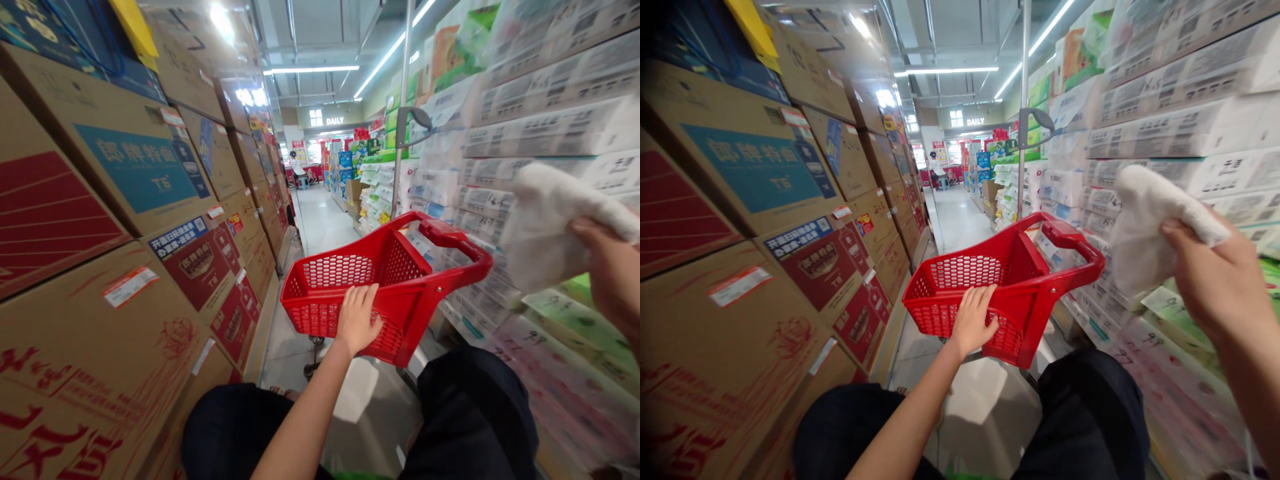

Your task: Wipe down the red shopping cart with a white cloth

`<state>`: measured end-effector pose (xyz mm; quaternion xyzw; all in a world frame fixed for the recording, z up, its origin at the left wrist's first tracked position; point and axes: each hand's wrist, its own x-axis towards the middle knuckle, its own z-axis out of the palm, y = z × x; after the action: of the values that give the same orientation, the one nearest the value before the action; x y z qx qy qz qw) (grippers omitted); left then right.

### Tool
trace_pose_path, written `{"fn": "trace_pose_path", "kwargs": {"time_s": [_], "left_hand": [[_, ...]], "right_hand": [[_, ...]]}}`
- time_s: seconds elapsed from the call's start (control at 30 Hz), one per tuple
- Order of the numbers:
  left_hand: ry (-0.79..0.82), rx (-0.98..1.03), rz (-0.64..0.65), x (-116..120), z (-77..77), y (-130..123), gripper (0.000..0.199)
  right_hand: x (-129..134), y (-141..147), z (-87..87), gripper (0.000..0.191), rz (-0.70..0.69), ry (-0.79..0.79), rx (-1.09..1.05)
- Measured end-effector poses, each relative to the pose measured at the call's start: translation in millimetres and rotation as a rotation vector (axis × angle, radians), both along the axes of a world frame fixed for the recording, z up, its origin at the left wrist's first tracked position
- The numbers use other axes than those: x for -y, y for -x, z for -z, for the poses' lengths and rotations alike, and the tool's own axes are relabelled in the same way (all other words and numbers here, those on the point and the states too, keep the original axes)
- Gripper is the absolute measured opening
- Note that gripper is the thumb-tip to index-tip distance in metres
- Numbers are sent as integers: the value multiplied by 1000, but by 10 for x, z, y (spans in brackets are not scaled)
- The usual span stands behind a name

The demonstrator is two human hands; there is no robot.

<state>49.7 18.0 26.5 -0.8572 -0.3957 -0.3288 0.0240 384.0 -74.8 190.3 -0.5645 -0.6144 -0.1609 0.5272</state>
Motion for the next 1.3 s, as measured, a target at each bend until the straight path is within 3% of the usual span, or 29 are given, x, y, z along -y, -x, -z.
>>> {"fn": "trace_pose_path", "kwargs": {"time_s": [0.07,0.1,0.2,0.27,0.33,0.43,0.53,0.67,0.77,0.93,1.07,1.2,1.3], "left_hand": [[-6,-1,2,7,0,-3,76],[-8,-1,5,10,0,0,76],[-13,-8,11,23,-2,28,77],[-9,-18,14,37,-16,46,78],[1,-23,8,56,-51,37,76],[0,-13,10,86,-139,-71,69],[-28,-10,81,111,-219,-284,66],[-25,8,100,141,-244,-526,76],[-8,14,80,169,-233,-553,78],[11,1,64,206,-233,-399,77],[17,-19,101,204,-241,-300,78],[43,-8,113,232,-265,-311,81],[62,7,110,283,-283,-357,83]], "right_hand": [[59,217,-72,58,23,-47,156],[46,313,-25,60,-8,-92,268],[-110,444,340,63,-110,100,664],[-233,404,574,69,-115,181,756],[-325,307,661,65,-118,234,766],[-417,153,582,47,-84,204,738],[-496,109,560,45,-57,176,803],[-547,323,758,43,49,183,917],[-552,569,865,38,129,172,925],[-572,726,811,37,99,189,917],[-588,521,733,39,61,220,885],[-618,193,701,40,141,184,784],[-637,146,713,39,190,201,762]]}}
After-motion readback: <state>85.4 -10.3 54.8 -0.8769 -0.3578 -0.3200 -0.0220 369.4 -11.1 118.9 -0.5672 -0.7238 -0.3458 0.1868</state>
